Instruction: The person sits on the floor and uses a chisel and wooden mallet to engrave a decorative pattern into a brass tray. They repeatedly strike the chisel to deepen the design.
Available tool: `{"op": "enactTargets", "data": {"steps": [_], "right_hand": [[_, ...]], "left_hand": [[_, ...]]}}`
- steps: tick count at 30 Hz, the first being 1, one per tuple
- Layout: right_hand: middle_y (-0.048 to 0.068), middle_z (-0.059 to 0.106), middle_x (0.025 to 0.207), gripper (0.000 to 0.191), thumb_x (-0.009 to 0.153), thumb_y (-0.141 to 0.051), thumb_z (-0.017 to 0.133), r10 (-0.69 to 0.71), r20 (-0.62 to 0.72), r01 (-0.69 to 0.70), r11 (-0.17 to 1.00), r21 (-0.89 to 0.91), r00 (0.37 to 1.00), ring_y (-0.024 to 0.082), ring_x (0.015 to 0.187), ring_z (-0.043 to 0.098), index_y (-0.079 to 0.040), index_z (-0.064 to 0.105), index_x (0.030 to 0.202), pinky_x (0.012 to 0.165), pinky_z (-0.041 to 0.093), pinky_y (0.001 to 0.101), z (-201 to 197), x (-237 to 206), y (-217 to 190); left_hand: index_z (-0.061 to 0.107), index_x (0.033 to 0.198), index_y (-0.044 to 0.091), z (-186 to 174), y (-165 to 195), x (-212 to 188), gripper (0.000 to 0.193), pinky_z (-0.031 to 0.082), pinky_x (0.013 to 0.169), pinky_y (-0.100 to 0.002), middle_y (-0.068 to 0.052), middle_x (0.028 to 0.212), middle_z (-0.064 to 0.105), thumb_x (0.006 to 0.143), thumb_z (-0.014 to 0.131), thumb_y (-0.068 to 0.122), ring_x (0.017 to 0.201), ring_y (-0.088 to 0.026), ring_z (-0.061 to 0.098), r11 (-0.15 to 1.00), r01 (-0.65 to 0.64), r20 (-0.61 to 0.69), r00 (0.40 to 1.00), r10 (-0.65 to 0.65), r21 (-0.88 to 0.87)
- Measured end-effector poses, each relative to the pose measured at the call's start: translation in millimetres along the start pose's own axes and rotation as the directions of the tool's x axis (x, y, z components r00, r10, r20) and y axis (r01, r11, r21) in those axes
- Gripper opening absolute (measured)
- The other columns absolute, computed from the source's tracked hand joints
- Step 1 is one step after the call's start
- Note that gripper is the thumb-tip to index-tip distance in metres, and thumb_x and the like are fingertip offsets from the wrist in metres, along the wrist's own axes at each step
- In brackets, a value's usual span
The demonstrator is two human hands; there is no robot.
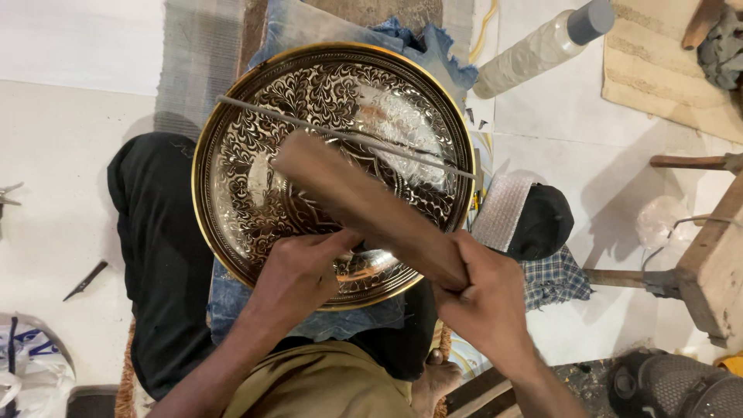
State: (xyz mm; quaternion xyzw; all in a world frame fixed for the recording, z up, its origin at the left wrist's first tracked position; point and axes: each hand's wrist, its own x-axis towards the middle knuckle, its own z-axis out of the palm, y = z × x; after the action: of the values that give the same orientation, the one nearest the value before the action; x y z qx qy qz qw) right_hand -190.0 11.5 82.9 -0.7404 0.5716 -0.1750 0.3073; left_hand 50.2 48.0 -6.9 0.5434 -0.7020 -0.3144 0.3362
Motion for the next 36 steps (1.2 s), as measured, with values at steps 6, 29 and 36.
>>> {"op": "enactTargets", "data": {"steps": [6,29,36], "right_hand": [[0.016,0.066,0.07,0.041,0.057,-0.005,0.07,-0.019,0.072,0.023,0.999,-0.049,0.997,0.032,0.06,0.068,-0.003,0.061,0.097,0.054,0.05,0.039,-7.5,2.2,1.0],[0.011,0.067,0.069,0.037,0.067,-0.005,0.072,0.025,0.065,-0.031,0.995,0.096,0.998,0.028,0.056,0.062,-0.002,0.066,0.104,0.052,0.044,0.0363,-2.5,4.4,-0.4],[0.013,0.066,0.073,0.043,0.062,-0.006,0.076,0.015,0.073,-0.006,0.993,-0.116,0.997,0.03,0.059,0.063,-0.003,0.066,0.104,0.055,0.045,0.0389,-2.4,6.3,-8.4]], "left_hand": [[0.07,0.123,0.011,-4.0,3.8,2.3,0.062,0.062,0.071,-0.04,-0.014,0.097,0.078,0.064,0.064,-0.008,0.08,-0.031,0.076,1.0,-0.012,-0.023,1.0,0.011,-0.016],[0.072,0.122,0.011,-4.2,-1.9,0.0,0.061,0.062,0.065,-0.036,-0.014,0.107,0.078,0.064,0.065,-0.007,0.073,-0.026,0.076,0.999,-0.027,-0.032,0.999,0.026,-0.033],[0.073,0.119,0.01,-4.4,-3.4,-1.7,0.056,0.063,0.067,-0.034,-0.015,0.113,0.077,0.065,0.066,-0.006,0.079,-0.025,0.078,0.996,-0.015,-0.042,0.999,0.012,-0.085]]}}
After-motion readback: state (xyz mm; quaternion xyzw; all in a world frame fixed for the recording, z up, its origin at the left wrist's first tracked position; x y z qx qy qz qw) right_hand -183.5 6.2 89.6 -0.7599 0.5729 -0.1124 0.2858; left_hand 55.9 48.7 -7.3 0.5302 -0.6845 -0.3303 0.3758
